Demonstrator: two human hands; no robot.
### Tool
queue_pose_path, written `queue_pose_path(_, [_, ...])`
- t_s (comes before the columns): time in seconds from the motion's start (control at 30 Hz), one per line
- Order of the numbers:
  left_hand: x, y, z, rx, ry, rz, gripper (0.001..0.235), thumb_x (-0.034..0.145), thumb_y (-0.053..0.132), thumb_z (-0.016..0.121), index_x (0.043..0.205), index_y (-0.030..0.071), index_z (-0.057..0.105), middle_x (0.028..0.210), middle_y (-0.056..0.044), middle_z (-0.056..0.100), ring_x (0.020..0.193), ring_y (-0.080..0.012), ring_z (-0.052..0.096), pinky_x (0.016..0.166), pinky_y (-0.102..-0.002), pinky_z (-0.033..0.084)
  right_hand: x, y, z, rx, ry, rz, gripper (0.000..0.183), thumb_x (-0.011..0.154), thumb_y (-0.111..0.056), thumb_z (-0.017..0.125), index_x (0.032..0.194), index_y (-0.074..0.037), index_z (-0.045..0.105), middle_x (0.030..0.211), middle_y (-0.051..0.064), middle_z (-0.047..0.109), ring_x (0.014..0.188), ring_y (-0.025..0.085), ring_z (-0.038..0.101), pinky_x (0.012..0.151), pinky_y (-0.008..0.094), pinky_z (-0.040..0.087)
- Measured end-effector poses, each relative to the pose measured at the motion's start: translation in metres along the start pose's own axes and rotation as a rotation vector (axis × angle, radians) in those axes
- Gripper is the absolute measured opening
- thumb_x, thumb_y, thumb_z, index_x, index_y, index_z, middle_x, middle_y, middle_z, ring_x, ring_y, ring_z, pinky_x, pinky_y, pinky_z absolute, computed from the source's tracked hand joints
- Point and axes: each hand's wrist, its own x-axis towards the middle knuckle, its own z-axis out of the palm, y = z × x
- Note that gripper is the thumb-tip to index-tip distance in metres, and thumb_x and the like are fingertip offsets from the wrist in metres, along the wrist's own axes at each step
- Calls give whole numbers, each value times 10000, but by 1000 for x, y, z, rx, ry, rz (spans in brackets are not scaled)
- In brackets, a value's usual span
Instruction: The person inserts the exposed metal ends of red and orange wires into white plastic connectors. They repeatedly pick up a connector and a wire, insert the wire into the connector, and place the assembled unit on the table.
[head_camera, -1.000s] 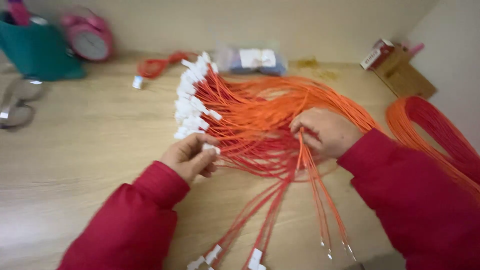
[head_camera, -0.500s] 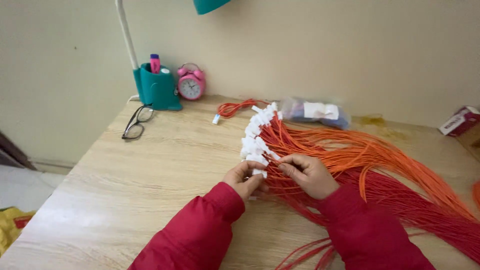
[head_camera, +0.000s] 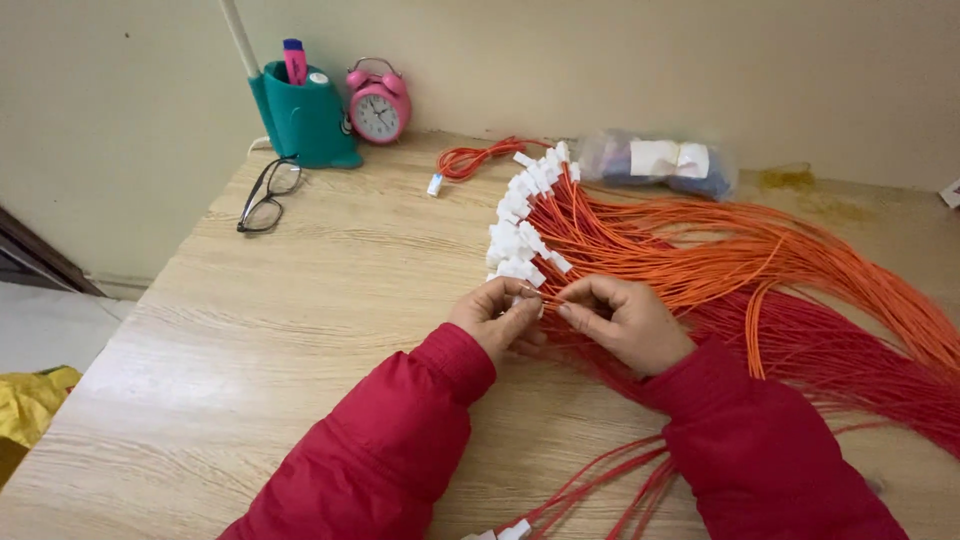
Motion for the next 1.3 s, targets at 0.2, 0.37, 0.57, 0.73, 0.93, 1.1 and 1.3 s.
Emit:
queue_pose_path(0.2, [6,14,14,18,24,-13,188,921,160,666,1072,50,640,825,-138,604,655,-299,718,540,-373,647,0,-7,-8,-89,136,-28,96,882,-114,683,937,-54,735,743,117,708,722,214,669,662,343,535])
queue_pose_path(0.37, [13,12,15,-40,35,-32,226,957,222,605,1117,65,625,825,-143,619,702,-297,723,589,-380,656,-1,-1,-14,-134,202,-31,107,914,-143,663,938,-59,724,774,108,681,773,206,659,688,346,526])
queue_pose_path(0.57, [13,7,-1,-222,-49,-29,282,996,214,509,1230,71,576,881,-177,673,824,-287,728,736,-430,648,-4,-6,-15,-122,156,-2,168,961,-170,609,890,-54,707,703,102,626,707,188,600,637,343,499])
queue_pose_path(0.73, [11,4,-2,-297,-54,-15,285,983,182,534,1242,66,560,916,-193,677,859,-298,722,774,-460,637,-7,-8,-16,-129,119,10,177,948,-148,608,851,-27,695,670,118,614,674,207,593,610,348,486])
queue_pose_path(0.93, [11,8,1,-306,-18,-50,288,952,250,612,1180,75,616,933,-234,685,851,-319,725,745,-446,643,-9,-12,-18,-89,142,-8,171,937,-119,621,810,-26,691,627,76,553,650,147,508,565,311,432])
queue_pose_path(1.1, [14,5,-2,-309,3,-85,308,947,307,623,1150,75,626,920,-226,686,817,-313,731,711,-421,653,-9,-13,-19,-51,145,-24,138,911,-75,630,800,-29,696,613,59,547,630,137,484,554,292,420])
queue_pose_path(1.3, [7,18,6,-319,42,-119,285,944,276,625,1130,60,629,924,-223,690,808,-283,730,710,-386,653,-8,-12,-19,-67,121,-43,156,912,-87,629,788,-27,702,601,72,551,615,147,486,544,301,419])
